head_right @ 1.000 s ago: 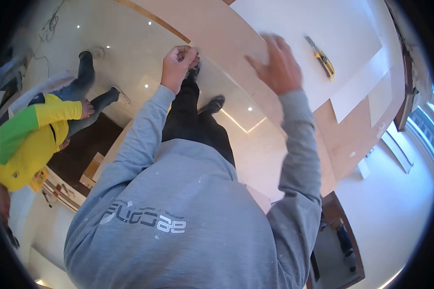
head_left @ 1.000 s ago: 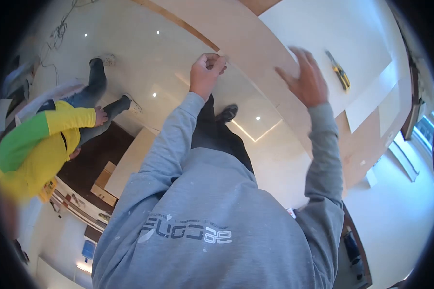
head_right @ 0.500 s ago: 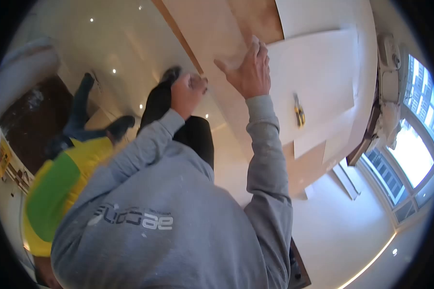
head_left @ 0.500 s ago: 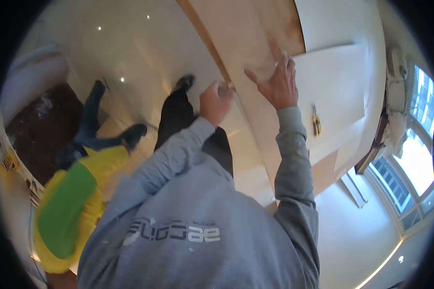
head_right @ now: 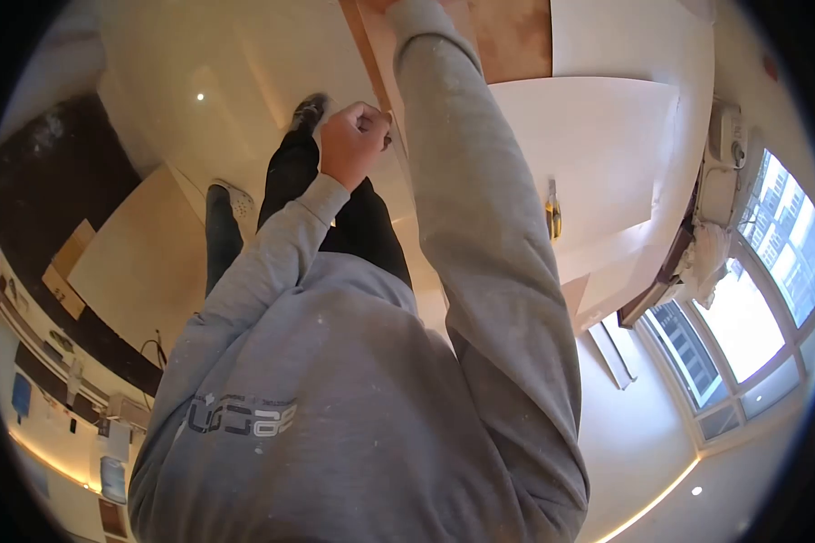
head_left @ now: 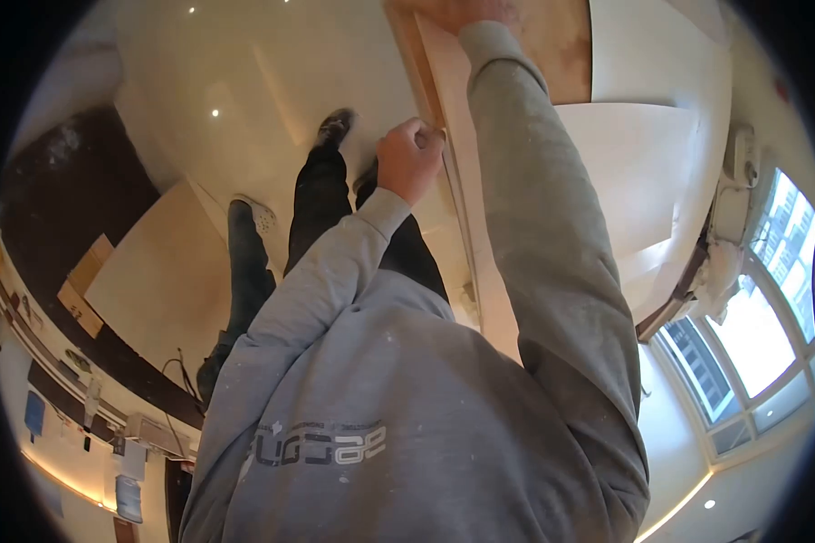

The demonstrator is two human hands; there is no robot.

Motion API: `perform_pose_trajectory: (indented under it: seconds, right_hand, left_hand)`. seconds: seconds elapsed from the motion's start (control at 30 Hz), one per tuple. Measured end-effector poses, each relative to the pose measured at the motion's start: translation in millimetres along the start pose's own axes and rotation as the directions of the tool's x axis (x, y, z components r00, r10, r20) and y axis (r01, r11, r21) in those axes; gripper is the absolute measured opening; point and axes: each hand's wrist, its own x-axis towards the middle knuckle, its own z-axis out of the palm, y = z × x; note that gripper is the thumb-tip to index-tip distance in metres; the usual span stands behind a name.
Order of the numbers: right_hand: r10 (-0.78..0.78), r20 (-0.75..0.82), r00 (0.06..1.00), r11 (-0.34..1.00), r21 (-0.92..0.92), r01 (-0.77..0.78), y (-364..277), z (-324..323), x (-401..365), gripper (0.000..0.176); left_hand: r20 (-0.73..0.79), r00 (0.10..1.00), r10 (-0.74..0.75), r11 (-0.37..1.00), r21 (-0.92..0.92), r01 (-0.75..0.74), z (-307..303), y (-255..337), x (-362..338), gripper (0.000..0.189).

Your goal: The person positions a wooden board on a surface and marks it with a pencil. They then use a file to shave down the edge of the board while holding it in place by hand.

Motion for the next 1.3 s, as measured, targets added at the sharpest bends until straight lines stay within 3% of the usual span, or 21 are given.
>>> perform_pose_trajectory:
  seconds: [0.27,0.37,0.53,0.63,0.77,0.87,0.97,1.17,1.3]
  right_hand:
    - [-0.097,-0.093,0.991,0.995,0.025,0.1,15.3,9.7,16.6,0.152]
    - [-0.087,-0.121,0.989,0.996,-0.033,0.084,9.5,6.8,14.4,0.146]
    - [-0.126,-0.122,0.984,0.991,0.019,0.13,6.2,-2.9,4.4,0.13]
    - [-0.119,-0.132,0.984,0.993,-0.003,0.119,6.0,-1.6,4.4,0.128]
    - [-0.165,-0.204,0.965,0.986,-0.041,0.16,7.8,6.9,10.4,0.13]
    - [-0.1,-0.042,0.994,0.995,-0.008,0.1,-4.7,-11.7,-2.4,0.133]
    - [-0.246,-0.238,0.94,0.967,0.007,0.255,13.1,25.7,16.3,0.132]
    - [-0.145,-0.108,0.983,0.989,0.019,0.148,-0.3,4.8,2.1,0.129]
    - [-0.155,-0.113,0.981,0.988,-0.008,0.156,2.9,4.7,4.9,0.131]
  left_hand:
    - [-0.076,0.994,0.085,0.994,0.082,-0.078,5.3,-10.8,7.7,0.019]
    - [-0.079,0.991,0.109,0.989,0.104,-0.101,4.0,-10.6,6.7,0.02]
    - [-0.111,0.982,0.153,0.979,0.15,-0.136,4.1,-13.8,9.7,0.017]
    - [-0.085,0.985,0.152,0.983,0.12,-0.142,3.1,-13.8,9.4,0.016]
    - [-0.028,0.998,0.047,0.997,0.069,-0.045,-1.3,-4.7,8.0,0.012]
    - [-0.008,0.997,0.071,0.996,0.058,-0.071,-0.1,-12.9,9.4,0.011]
    - [0.028,0.992,0.119,0.993,0.022,-0.12,-1.2,-23.4,13.1,0.012]
    - [0.057,0.988,0.146,0.989,0.008,-0.146,-5.3,-26.2,15.9,0.011]
    - [0.079,0.982,0.171,0.984,0.04,-0.175,-8.5,-18.9,11.5,0.01]
